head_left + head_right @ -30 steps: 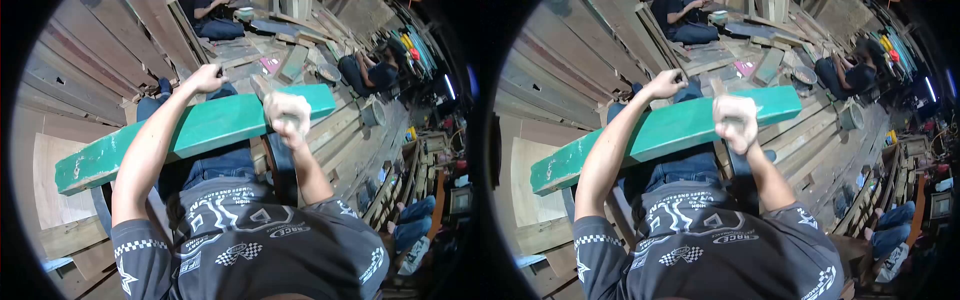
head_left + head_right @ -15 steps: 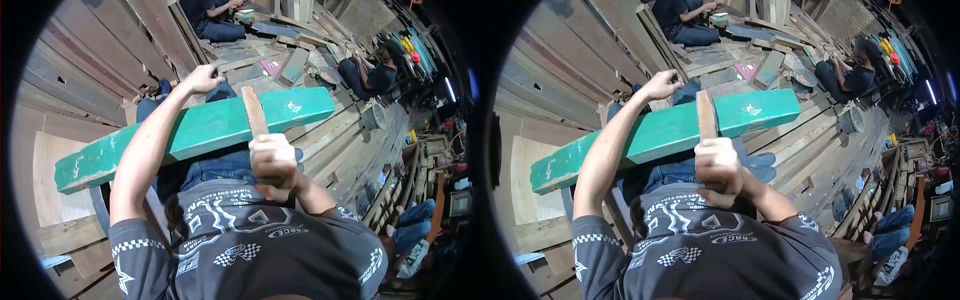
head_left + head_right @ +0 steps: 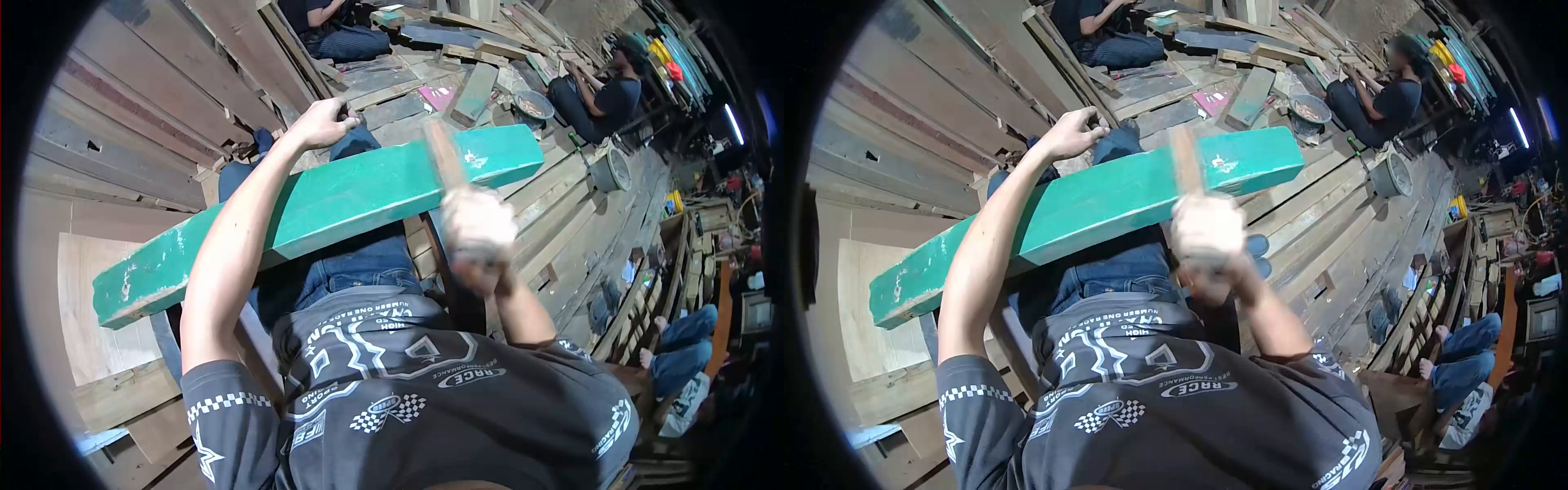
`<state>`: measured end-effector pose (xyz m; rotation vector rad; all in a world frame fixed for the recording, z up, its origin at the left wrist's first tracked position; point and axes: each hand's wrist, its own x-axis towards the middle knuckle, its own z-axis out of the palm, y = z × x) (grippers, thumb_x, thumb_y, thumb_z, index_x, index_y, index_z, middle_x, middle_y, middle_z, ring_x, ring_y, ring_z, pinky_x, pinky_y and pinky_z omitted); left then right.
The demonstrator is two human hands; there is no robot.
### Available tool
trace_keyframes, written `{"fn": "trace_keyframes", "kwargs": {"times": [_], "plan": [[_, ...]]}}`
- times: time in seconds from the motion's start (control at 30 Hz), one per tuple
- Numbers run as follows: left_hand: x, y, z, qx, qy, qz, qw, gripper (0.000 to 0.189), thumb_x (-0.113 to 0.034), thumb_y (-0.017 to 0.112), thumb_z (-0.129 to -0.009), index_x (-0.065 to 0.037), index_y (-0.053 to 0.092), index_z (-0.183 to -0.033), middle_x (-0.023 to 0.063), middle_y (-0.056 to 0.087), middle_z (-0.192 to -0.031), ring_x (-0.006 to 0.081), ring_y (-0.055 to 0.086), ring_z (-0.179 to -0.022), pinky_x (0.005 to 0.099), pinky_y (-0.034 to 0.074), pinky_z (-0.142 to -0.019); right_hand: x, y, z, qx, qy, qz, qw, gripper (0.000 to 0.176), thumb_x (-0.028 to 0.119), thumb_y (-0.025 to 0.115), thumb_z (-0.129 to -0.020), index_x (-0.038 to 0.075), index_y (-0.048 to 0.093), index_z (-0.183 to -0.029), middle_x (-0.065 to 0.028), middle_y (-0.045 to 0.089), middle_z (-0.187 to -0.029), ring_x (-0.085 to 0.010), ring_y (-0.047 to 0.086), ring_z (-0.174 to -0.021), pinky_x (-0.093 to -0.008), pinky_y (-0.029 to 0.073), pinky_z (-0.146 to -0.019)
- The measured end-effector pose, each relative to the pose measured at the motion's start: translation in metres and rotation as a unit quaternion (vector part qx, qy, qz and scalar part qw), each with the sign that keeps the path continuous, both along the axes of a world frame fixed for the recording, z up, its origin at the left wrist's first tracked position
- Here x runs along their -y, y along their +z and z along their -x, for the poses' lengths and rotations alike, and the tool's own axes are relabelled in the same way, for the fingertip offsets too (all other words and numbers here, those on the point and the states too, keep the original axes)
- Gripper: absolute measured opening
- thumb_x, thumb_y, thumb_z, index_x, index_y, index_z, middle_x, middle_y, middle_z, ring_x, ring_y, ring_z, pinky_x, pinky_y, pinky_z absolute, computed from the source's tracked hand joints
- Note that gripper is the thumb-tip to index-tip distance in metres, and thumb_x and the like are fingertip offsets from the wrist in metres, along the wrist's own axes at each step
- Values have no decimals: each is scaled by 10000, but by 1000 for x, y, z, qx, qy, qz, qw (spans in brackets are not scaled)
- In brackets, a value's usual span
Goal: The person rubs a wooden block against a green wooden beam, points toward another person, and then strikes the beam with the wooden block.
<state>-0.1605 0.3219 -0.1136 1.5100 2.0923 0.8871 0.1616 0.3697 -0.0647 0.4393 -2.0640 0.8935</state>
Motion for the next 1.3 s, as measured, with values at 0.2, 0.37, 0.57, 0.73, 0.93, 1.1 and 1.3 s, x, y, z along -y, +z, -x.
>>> {"fn": "trace_keyframes", "kwargs": {"times": [0.2, 0.37, 0.57, 0.73, 0.93, 1.1, 1.3], "plan": [[-2, 2, 3, -45, -8, -25, 999, 252, -213, 668, -883, 23, 623, -959, 121, 667, -802, 189, 657, -693, 350, 519, -669, 0, 11, 15, 0, 45, 41, 998, 377, 354, 665, -684, 29, 521, -558, -82, 502, -558, -261, 515, -530, -382, 421, -568], [-2, -6, 6, -59, -13, -44, 997, 237, -210, 662, -885, 15, 619, -945, 107, 654, -791, 189, 653, -693, 349, 512, -660, -9, 10, 12, -23, 93, 165, 982, 364, 326, 621, -710, 35, 500, -529, -79, 540, -566, -242, 528, -546, -393, 432, -603], [0, 0, 3, -27, -2, -25, 999, 269, -241, 659, -890, 17, 622, -957, 126, 663, -815, 208, 667, -742, 359, 513, -684, -6, 28, 34, 18, 62, 129, 989, 389, 336, 630, -697, 31, 476, -510, -83, 501, -528, -229, 477, -490, -361, 402, -566], [-3, -5, 12, -77, 8, -5, 997, 380, -351, 638, -925, 29, 642, -941, 187, 663, -824, 255, 659, -792, 392, 503, -718, -3, 25, 41, 21, 83, 137, 987, 434, 345, 596, -737, 13, 447, -499, -87, 432, -499, -228, 429, -455, -351, 337, -520], [-1, 5, 10, -75, 4, 11, 997, 390, -369, 601, -950, 12, 676, -921, 198, 633, -759, 250, 593, -689, 412, 462, -663, -15, 49, 44, 68, 129, 193, 970, 373, 298, 608, -708, -6, 485, -532, -86, 490, -524, -205, 454, -473, -333, 364, -519], [-3, -3, 14, -90, 2, 29, 996, 413, -384, 613, -944, 18, 672, -872, 168, 656, -737, 243, 627, -697, 383, 493, -692, -12, 14, 41, 43, 84, 106, 990, 384, 346, 606, -676, 21, 470, -523, -78, 470, -528, -238, 457, -485, -355, 393, -575], [-2, -6, 15, -28, 16, 20, 999, 394, -336, 636, -942, 29, 625, -797, 124, 691, -775, 179, 672, -738, 364, 518, -700, 13, 40, 33, 1, 115, 146, 983, 384, 335, 611, -673, 12, 462, -528, -71, 460, -507, -225, 437, -449, -349, 363, -537]]}}
